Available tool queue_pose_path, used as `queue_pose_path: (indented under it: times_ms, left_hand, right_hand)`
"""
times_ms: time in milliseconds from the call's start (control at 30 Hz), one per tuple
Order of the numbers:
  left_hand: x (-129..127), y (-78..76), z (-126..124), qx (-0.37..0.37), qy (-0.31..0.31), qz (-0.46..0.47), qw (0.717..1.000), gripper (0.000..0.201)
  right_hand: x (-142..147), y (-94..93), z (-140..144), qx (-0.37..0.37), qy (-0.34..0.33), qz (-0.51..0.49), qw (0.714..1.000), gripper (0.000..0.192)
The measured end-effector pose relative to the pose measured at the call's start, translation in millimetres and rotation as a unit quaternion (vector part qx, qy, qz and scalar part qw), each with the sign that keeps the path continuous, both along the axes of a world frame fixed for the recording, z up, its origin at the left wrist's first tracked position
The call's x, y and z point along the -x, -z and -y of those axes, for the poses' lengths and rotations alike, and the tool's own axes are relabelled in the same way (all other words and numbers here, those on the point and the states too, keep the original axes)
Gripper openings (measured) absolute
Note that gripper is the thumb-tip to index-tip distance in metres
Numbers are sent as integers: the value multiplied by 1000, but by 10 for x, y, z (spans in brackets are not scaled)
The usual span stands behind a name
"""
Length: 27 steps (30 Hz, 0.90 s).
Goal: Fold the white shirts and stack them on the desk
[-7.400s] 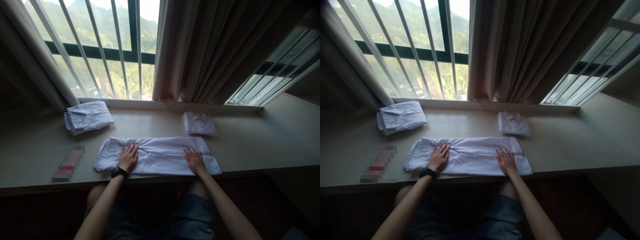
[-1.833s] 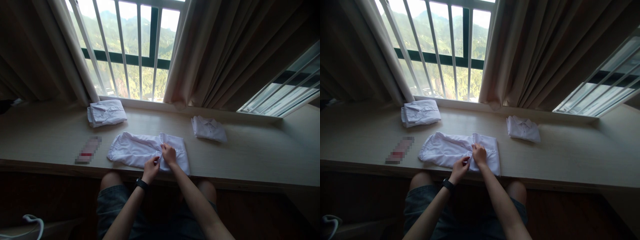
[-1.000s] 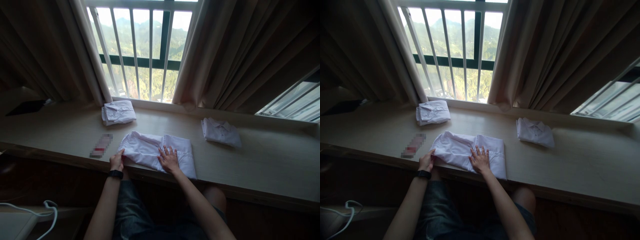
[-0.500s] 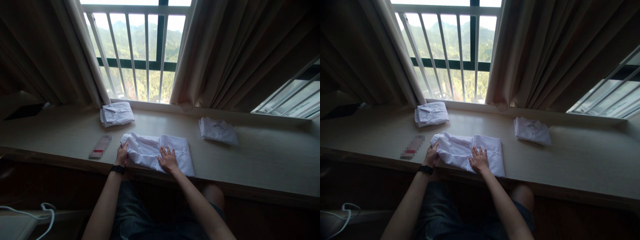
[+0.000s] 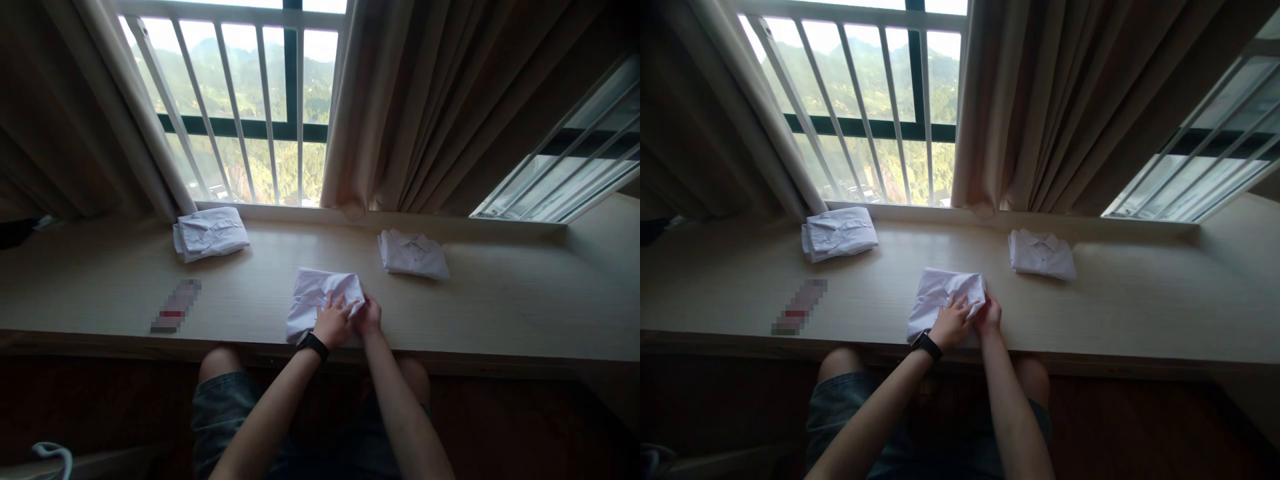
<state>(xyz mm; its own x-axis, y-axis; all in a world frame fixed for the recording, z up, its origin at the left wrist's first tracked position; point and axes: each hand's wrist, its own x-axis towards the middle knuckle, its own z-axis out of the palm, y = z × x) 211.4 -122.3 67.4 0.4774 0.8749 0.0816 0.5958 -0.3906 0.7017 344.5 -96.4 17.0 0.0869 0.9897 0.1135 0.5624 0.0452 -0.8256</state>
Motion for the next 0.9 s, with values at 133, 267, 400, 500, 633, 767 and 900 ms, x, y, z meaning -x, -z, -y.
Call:
queue_pose_path:
  times_ms: [133,267,400,500,633,767,900]
  left_hand:
    - [-55,253,176,-42,25,-91,995,49]
    - [-32,235,231,-94,28,-132,986,62]
    - [231,75,298,-180,17,-130,975,90]
    - [555,81,298,-213,-36,-139,966,92]
    - [897,347,225,-162,-54,-163,972,78]
    - [986,599,209,-125,-59,-131,982,68]
    - [934,639,227,-168,-58,-86,980,60]
  right_hand:
    - [-174,32,92,50,52,-298,952,52]
    - [39,-45,17,97,72,-424,898,47]
    - [-27,-234,-102,81,75,-466,878,47]
    - [-278,-244,-117,60,88,-492,864,48]
    - [-573,-25,-45,112,177,-468,859,40]
    - [-666,103,36,128,179,-463,858,38]
    - [-586,115,197,66,250,-391,883,53]
